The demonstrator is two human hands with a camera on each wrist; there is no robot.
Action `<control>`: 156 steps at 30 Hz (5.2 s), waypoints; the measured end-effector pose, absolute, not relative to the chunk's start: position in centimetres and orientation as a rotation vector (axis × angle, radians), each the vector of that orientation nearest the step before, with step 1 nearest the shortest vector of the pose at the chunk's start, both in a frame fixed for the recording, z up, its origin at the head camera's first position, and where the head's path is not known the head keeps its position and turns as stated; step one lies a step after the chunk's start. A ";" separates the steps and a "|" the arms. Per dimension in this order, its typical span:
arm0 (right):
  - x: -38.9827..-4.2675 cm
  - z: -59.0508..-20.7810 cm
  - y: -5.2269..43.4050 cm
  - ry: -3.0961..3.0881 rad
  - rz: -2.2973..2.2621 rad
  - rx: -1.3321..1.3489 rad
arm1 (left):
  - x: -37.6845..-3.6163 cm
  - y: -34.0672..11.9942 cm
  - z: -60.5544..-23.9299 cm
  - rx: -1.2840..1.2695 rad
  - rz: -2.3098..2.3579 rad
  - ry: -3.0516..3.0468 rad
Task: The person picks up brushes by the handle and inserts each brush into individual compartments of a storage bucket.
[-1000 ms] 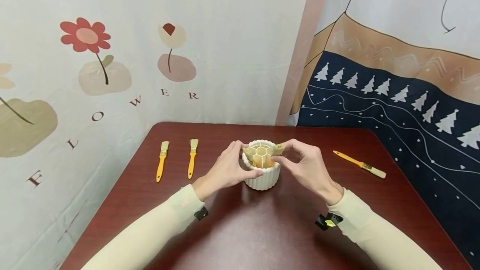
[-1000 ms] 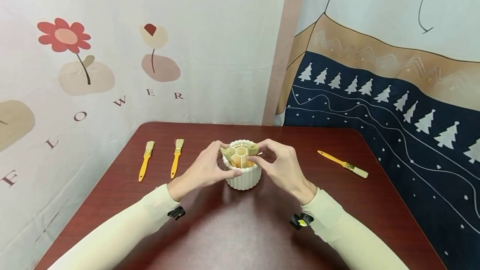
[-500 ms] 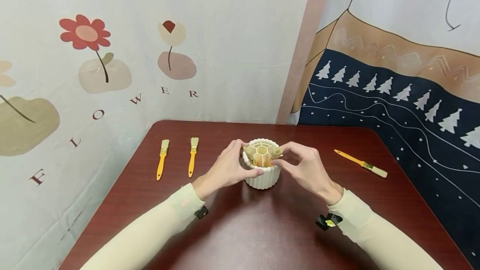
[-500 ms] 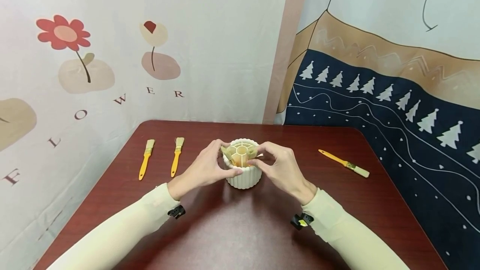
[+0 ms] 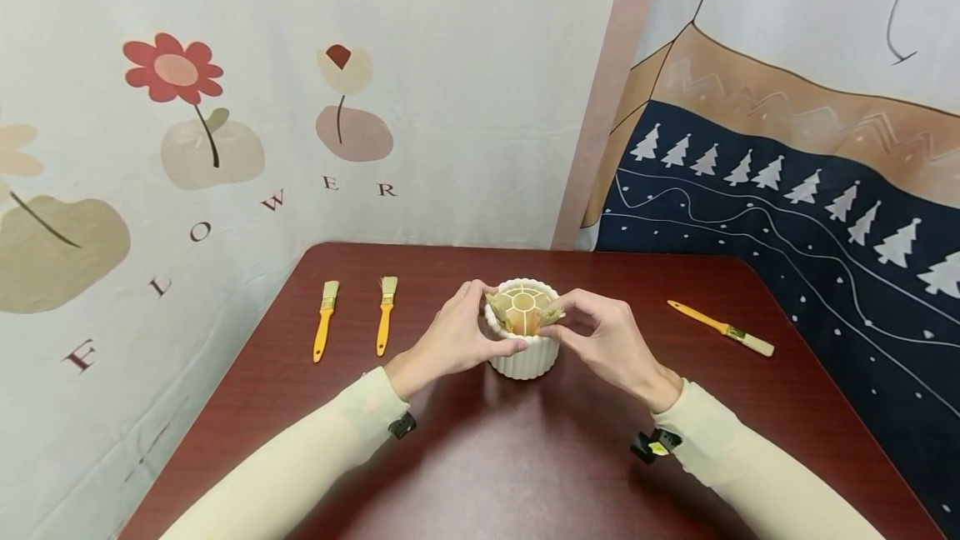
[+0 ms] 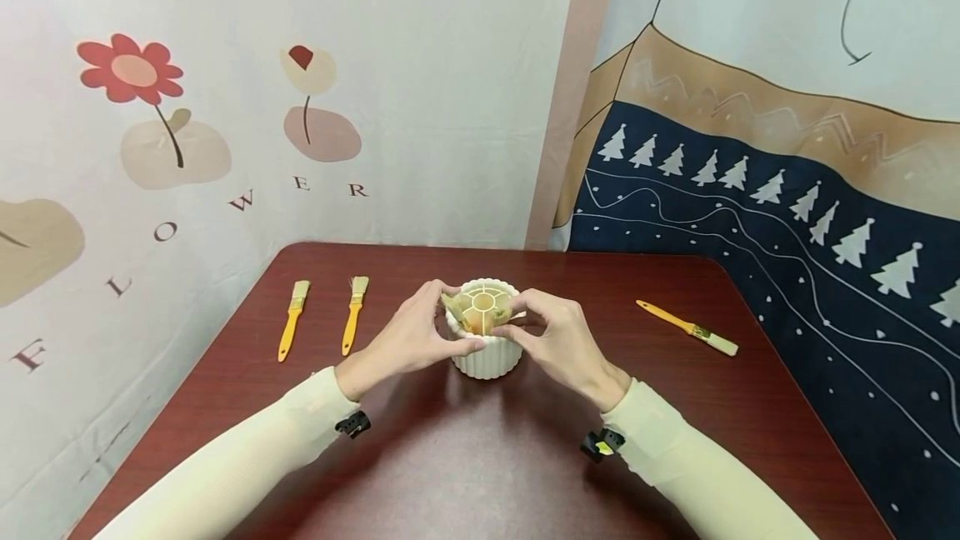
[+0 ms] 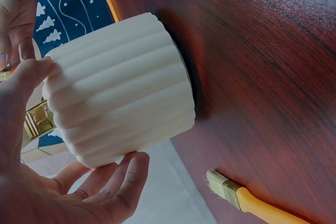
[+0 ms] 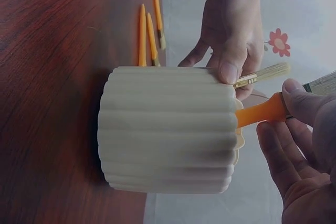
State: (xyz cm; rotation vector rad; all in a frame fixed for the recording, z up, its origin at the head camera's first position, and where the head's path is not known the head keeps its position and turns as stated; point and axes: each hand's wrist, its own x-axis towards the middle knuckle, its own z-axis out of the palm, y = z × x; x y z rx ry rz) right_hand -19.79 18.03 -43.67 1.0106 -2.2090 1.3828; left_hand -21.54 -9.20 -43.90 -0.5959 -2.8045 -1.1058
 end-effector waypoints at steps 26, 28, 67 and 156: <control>-20.4 -44.4 17.6 -2.287 1.223 0.985 | -21.7 -9.3 -44.0 -0.601 -1.113 -2.804; -20.4 -44.5 17.5 -2.279 1.198 0.985 | -21.7 -9.3 -44.0 -0.598 -1.109 -2.809; -20.5 -45.1 17.3 -2.348 1.004 0.909 | -21.7 -9.3 -44.0 -0.605 -1.121 -2.803; -21.2 -46.1 28.3 -2.596 0.923 0.443 | -22.2 -9.8 -44.2 -0.632 -1.180 -2.791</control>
